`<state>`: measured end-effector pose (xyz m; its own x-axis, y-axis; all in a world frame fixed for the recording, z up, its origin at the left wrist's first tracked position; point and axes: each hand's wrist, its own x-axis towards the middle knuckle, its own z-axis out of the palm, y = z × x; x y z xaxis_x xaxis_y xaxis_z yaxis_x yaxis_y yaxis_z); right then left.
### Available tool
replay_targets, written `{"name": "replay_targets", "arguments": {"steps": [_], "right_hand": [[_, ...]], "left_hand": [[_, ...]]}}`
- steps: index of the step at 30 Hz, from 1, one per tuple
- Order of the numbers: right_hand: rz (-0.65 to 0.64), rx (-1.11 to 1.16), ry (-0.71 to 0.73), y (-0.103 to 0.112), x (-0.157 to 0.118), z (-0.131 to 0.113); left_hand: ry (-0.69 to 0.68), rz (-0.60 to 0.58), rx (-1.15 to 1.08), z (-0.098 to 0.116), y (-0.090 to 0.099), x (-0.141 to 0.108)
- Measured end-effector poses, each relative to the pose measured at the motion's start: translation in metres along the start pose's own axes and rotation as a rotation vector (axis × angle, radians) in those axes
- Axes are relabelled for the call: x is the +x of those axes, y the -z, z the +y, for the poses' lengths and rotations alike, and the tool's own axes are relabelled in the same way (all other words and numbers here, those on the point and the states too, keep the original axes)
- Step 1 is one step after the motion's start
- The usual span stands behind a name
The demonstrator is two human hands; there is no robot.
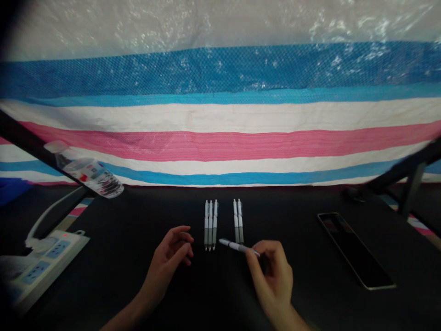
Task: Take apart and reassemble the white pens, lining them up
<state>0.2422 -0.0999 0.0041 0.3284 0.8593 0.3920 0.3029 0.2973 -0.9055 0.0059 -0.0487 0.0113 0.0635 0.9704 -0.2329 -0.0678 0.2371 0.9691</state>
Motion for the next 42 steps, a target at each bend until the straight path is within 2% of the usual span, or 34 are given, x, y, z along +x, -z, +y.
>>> {"name": "replay_targets", "arguments": {"steps": [2,6,11,14,16,22,28,32,37,40,42], "right_hand": [[-0.011,0.179,-0.232,-0.003,0.0,-0.003],[-0.195,0.472,-0.572,-0.015,-0.002,-0.007],[-0.531,0.64,-0.809,-0.028,-0.018,-0.004],[-0.722,0.758,-0.993,-0.031,-0.027,0.003],[-0.818,0.802,-1.067,-0.031,-0.031,0.007],[-0.871,0.771,-1.085,-0.03,-0.032,0.006],[-0.909,0.737,-1.074,-0.032,-0.033,0.01],[-0.884,0.681,-1.061,-0.033,-0.037,0.015],[-0.829,0.574,-1.029,-0.034,-0.036,0.007],[-0.786,0.622,-1.032,-0.036,-0.037,0.006],[-0.774,0.717,-1.086,-0.038,-0.038,0.01]], "left_hand": [[0.011,-0.03,0.001,-0.002,0.0,0.0],[0.037,-0.11,-0.036,-0.007,-0.001,-0.001],[0.037,-0.163,-0.114,-0.016,0.0,0.001],[0.038,-0.16,-0.192,-0.019,0.001,0.003],[0.055,-0.168,-0.225,-0.017,0.001,0.003],[0.129,-0.209,-0.316,-0.008,-0.004,-0.001],[0.152,-0.185,-0.313,-0.009,-0.004,-0.002],[0.202,-0.154,-0.347,-0.013,-0.005,-0.002],[0.152,-0.125,-0.321,-0.014,-0.007,-0.002],[0.153,-0.109,-0.313,-0.012,-0.007,0.0],[0.152,-0.086,-0.306,-0.011,-0.007,0.001]]}}
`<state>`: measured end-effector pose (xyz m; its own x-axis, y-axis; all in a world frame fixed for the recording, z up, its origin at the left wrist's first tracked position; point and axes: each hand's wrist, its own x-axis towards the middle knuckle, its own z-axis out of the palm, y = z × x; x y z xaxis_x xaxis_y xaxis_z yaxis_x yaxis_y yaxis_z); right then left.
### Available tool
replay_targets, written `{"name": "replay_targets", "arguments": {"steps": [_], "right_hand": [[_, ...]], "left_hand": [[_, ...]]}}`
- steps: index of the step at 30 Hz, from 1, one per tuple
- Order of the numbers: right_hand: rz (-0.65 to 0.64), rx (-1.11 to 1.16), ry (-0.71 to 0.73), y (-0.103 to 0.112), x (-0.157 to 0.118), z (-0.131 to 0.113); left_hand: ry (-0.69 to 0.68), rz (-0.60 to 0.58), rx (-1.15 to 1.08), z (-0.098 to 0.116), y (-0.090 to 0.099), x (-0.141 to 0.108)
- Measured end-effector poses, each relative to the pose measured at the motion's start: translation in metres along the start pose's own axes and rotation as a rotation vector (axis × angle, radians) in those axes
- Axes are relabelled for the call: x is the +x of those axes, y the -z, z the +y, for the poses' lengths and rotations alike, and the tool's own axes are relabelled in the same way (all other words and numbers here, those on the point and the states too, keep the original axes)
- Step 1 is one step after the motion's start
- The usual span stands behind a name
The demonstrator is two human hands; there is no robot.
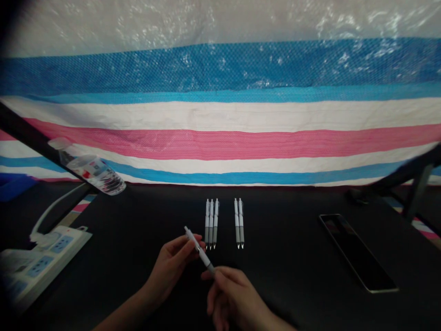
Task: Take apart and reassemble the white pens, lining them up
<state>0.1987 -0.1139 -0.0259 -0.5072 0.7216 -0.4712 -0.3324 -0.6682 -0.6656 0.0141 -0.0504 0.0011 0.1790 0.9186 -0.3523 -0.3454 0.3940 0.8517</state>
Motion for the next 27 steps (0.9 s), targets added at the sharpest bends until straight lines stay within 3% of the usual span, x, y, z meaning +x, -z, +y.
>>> {"name": "replay_targets", "arguments": {"steps": [4,27], "right_hand": [[-0.032,0.133,-0.037,0.0038,0.0035,0.0029],[-0.065,0.082,-0.105,0.0036,-0.0004,-0.0052]], "left_hand": [[-0.007,0.028,0.003,0.0015,0.0003,0.0028],[-0.008,0.052,0.014,-0.0006,0.0051,0.0079]]}}
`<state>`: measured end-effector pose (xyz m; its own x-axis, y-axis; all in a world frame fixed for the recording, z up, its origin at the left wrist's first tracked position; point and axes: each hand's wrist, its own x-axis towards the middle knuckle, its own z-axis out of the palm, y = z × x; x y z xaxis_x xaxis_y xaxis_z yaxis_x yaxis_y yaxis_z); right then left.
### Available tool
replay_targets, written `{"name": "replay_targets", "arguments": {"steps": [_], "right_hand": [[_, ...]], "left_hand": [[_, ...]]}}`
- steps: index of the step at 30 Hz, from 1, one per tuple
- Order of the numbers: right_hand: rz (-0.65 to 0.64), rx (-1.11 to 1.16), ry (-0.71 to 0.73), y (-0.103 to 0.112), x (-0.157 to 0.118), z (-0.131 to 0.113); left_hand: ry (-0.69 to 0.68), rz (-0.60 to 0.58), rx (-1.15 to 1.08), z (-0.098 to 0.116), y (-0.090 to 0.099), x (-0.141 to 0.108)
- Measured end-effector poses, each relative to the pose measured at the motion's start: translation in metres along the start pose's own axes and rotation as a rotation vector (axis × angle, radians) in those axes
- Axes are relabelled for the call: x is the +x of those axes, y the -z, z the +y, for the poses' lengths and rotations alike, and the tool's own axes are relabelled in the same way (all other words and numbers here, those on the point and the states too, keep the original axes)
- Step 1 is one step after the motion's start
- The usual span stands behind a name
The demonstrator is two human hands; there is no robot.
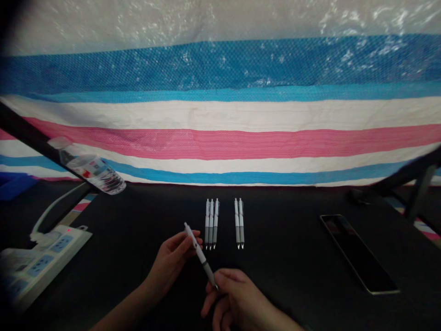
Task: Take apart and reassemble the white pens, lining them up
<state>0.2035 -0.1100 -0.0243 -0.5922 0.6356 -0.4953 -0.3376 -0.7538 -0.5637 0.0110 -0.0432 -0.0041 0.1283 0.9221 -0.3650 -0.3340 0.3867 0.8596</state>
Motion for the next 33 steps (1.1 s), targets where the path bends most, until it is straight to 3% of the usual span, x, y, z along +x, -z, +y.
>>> {"name": "replay_targets", "arguments": {"steps": [12,26,33], "right_hand": [[-0.046,-0.034,0.027,0.002,-0.001,0.002],[-0.022,-0.064,0.016,0.001,-0.001,0.003],[-0.036,-0.044,0.044,0.002,-0.001,0.004]], "left_hand": [[0.012,0.008,-0.097,0.005,-0.003,-0.002],[-0.117,0.176,-0.243,0.021,0.017,0.018],[-0.108,0.164,-0.253,0.019,0.019,0.019]]}}
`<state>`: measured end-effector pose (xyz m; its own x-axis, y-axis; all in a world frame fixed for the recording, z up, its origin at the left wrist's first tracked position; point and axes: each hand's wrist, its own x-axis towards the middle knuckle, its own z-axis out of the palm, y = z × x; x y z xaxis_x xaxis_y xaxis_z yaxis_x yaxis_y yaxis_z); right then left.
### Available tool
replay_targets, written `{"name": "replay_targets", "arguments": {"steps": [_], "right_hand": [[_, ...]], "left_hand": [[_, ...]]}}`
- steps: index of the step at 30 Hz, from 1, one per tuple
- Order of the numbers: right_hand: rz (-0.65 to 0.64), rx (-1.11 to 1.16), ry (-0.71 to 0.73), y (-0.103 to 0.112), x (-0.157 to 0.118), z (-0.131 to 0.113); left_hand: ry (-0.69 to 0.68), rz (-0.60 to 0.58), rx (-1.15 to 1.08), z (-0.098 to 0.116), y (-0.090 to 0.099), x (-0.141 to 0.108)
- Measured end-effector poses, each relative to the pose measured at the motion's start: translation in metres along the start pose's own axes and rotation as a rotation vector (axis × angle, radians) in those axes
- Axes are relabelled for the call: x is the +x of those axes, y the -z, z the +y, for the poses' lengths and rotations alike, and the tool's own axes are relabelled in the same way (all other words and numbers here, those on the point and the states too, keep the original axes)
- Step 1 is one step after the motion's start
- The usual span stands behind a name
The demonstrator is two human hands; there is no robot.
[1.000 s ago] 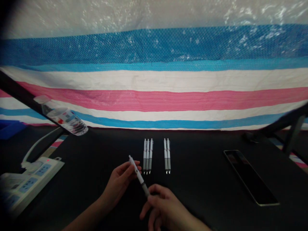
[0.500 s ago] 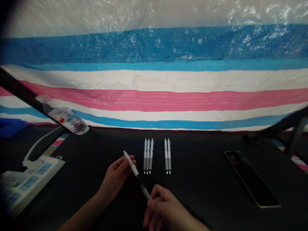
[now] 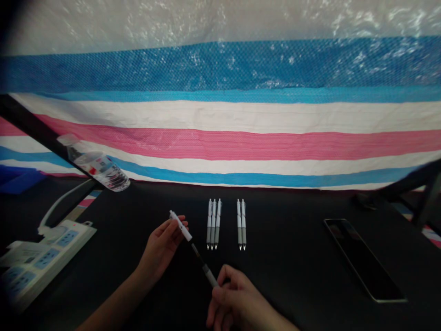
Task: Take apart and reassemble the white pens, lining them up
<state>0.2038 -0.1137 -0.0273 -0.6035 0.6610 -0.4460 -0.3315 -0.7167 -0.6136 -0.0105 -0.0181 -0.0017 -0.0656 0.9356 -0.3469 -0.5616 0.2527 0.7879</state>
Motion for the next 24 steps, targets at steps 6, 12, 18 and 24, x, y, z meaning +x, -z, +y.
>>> {"name": "replay_targets", "arguments": {"steps": [6,12,18,24], "right_hand": [[-0.011,-0.001,0.013,0.002,0.001,0.001],[-0.014,0.034,0.04,0.004,0.002,0.002],[0.0,0.029,0.034,0.005,0.003,0.006],[0.006,0.041,-0.027,0.009,0.008,0.012]], "left_hand": [[0.049,-0.067,0.06,-0.009,-0.003,-0.009],[0.091,-0.239,0.22,-0.022,-0.009,-0.028],[0.083,-0.295,0.257,-0.023,-0.008,-0.032],[0.125,-0.314,0.189,-0.023,-0.008,-0.033]]}}
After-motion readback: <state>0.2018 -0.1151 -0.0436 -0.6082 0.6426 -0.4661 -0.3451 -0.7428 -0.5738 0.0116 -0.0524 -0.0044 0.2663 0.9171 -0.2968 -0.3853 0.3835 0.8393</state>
